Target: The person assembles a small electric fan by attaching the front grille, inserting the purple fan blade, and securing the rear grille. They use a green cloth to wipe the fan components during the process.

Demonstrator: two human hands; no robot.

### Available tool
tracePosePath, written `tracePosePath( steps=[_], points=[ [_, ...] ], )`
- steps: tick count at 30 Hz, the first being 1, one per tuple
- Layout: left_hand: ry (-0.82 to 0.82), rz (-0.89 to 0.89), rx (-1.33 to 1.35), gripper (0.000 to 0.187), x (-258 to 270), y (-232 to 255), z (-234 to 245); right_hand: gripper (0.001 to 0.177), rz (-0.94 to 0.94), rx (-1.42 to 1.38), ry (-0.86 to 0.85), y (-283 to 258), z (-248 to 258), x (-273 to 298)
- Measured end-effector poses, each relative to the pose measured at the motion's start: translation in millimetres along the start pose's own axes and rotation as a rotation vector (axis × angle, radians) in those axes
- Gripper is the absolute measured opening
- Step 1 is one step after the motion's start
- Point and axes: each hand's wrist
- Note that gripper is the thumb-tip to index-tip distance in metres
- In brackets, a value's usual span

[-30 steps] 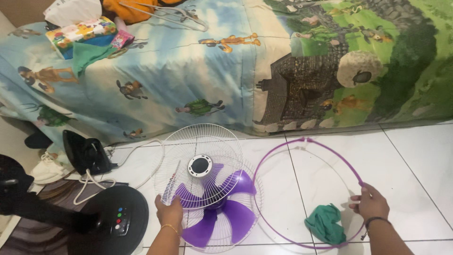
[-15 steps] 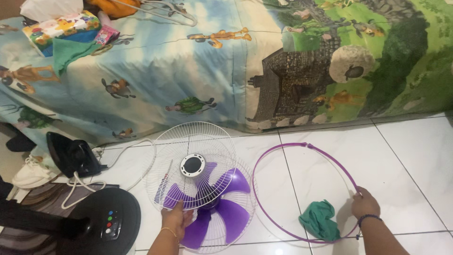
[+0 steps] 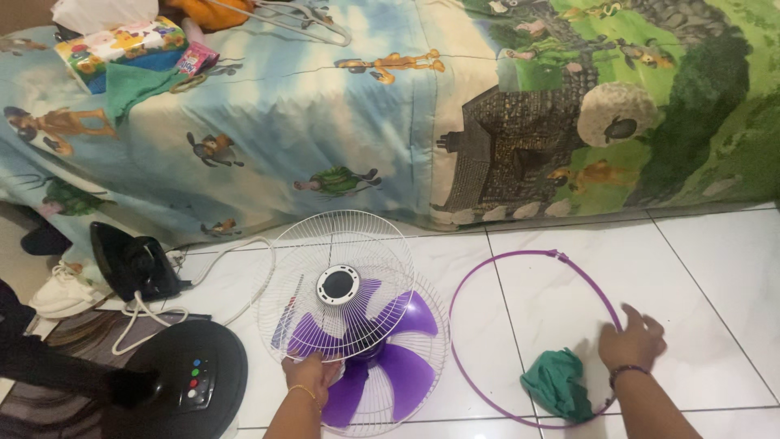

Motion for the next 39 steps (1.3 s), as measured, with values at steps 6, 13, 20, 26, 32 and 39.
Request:
tracePosePath(
  steps=[6,13,20,26,32,39],
  points=[
    [0.000,-0.082,-0.023,0.072,27.7,9.6,-2.0,0.045,0.324,-0.242,0.138,-80.9,-4.1,-6.6],
    [-0.091,-0.008,-0.077,0.066,60.2,13.9,3.8,0.056,-0.101,-0.967,-0.574,-219.0,39.2,24.9],
    [-0.377,0.042,-0.296,0.055,86.4,-4.3,-24.1,0.043,-0.199,-1.045,-0.505,-215.9,47.0,11.7],
    [-0.638,0.072,-0.461,0.060,121.4,-28.3,-73.2,0.026,-0.335,-1.035,-0.283,-106.8,57.9,-4.9],
    [-0.609,-0.003,-0.614,0.058,119.1,-43.0,-87.1,0.023,-0.527,-0.952,-0.080,-49.4,60.8,8.0],
    [-0.291,-0.419,-0.461,0.040,39.9,-51.9,-59.9,0.022,-0.649,-0.947,-0.076,-37.7,32.0,26.4]
  ],
)
Point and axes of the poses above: each hand's wrist, its own x-axis away from the middle knuckle, its own z-axis out of the back of the hand, y = z × x, and after that the axes turned 8 degrees about z, right-handed
